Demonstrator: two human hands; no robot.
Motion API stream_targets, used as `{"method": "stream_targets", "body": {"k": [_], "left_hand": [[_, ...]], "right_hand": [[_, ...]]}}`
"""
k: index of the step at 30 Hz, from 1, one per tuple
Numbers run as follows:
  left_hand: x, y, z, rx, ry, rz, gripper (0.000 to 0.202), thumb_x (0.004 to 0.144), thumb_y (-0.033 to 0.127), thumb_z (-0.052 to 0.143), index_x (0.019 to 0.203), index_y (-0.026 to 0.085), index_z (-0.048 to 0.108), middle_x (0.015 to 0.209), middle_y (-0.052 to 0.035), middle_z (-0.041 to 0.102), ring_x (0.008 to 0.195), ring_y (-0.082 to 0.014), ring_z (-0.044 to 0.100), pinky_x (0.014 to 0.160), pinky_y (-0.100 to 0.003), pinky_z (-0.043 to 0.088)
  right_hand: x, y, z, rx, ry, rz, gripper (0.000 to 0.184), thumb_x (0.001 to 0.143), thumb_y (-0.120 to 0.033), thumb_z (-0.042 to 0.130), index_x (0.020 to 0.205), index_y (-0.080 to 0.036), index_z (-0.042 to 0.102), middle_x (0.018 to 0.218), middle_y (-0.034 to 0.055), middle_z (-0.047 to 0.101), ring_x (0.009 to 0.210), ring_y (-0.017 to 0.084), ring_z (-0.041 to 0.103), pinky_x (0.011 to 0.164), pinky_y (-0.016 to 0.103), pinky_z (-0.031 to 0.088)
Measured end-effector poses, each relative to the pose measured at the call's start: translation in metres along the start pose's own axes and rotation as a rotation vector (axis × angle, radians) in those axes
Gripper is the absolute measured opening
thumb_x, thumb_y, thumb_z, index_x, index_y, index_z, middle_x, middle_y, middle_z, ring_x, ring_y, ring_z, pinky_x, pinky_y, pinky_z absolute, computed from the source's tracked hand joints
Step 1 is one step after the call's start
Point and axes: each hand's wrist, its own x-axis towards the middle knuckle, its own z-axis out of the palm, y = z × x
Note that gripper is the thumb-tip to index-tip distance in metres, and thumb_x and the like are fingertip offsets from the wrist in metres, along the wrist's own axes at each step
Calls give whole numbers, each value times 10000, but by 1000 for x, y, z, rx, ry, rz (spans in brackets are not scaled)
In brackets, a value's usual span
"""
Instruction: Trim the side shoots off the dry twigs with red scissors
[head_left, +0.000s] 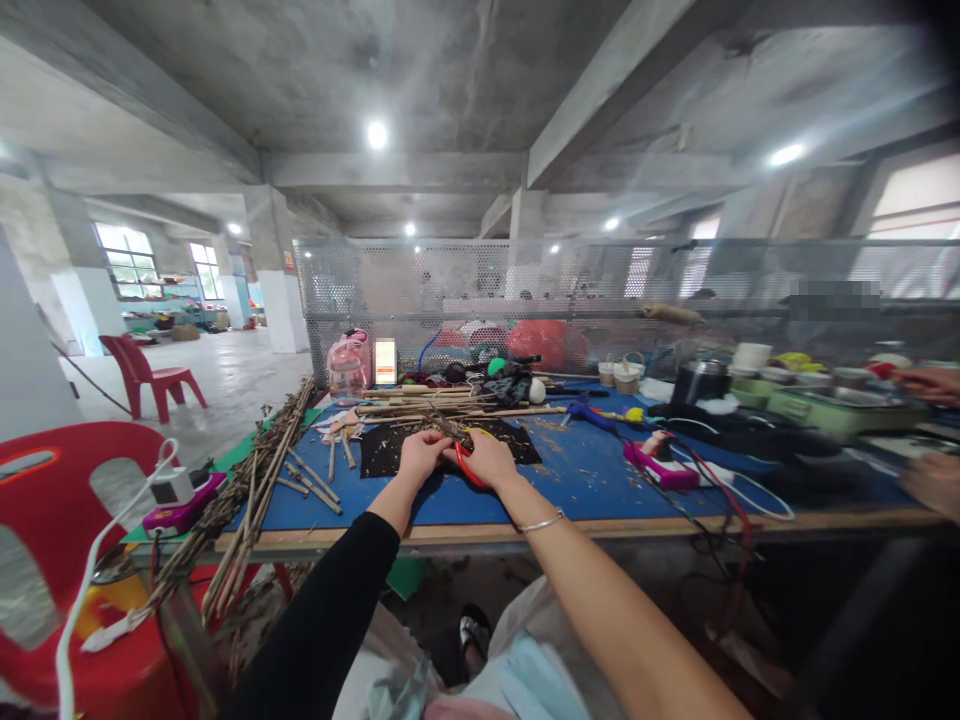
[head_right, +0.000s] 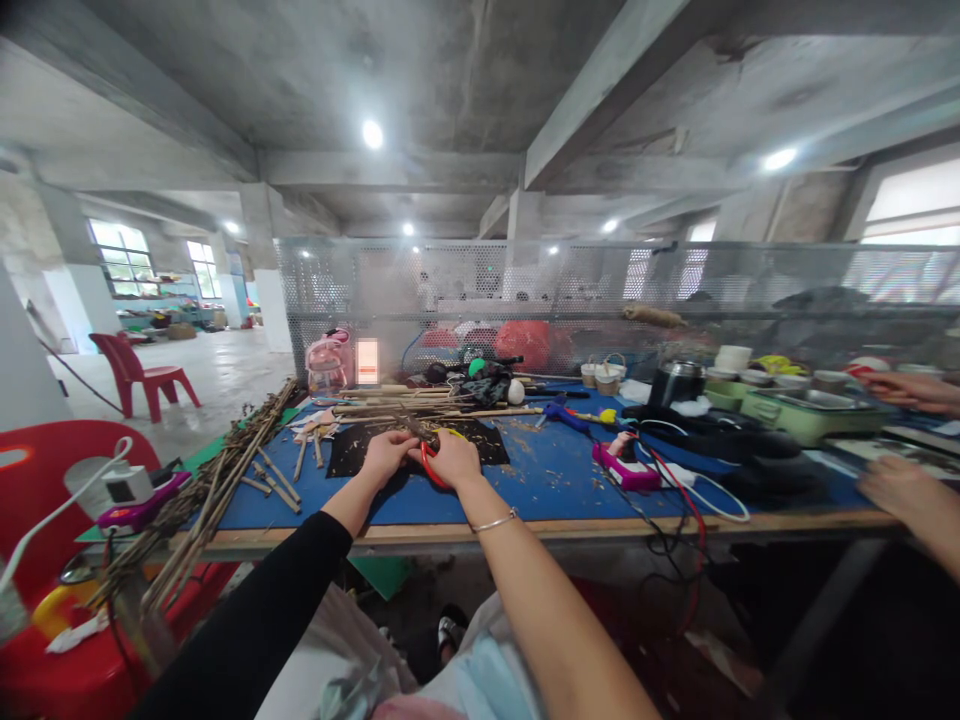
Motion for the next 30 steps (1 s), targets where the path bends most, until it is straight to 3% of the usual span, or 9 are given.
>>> {"method": "stream_targets", "body": {"k": [12,21,30], "left_hand": [[0,0,1,1,21,-40,198,615,264,688,740,112,665,569,-18,611,425,-66,473,410,-176,367],[-1,4,-1,-138,-38,-58,229,668,297,641,807,119,679,626,-34,631,463,-65,490,428,-163,379],[0,2,0,-193,-143,-50,232,656,300,646,797,119,682,680,-47,645,477,-62,495,414,-151,366]], "right_hand": [[4,5,6,-9,-43,39,624,685,-737,360,928,-208,585,913,102,650,860,243,602,694,300,421],[0,2,1,20,-40,58,613,677,-732,387,960,-224,581,927,82,646,884,233,597,721,293,413],[2,4,5,54,37,-34,655,658,-747,392,970,-191,547,957,87,616,903,224,568,719,290,384]]}}
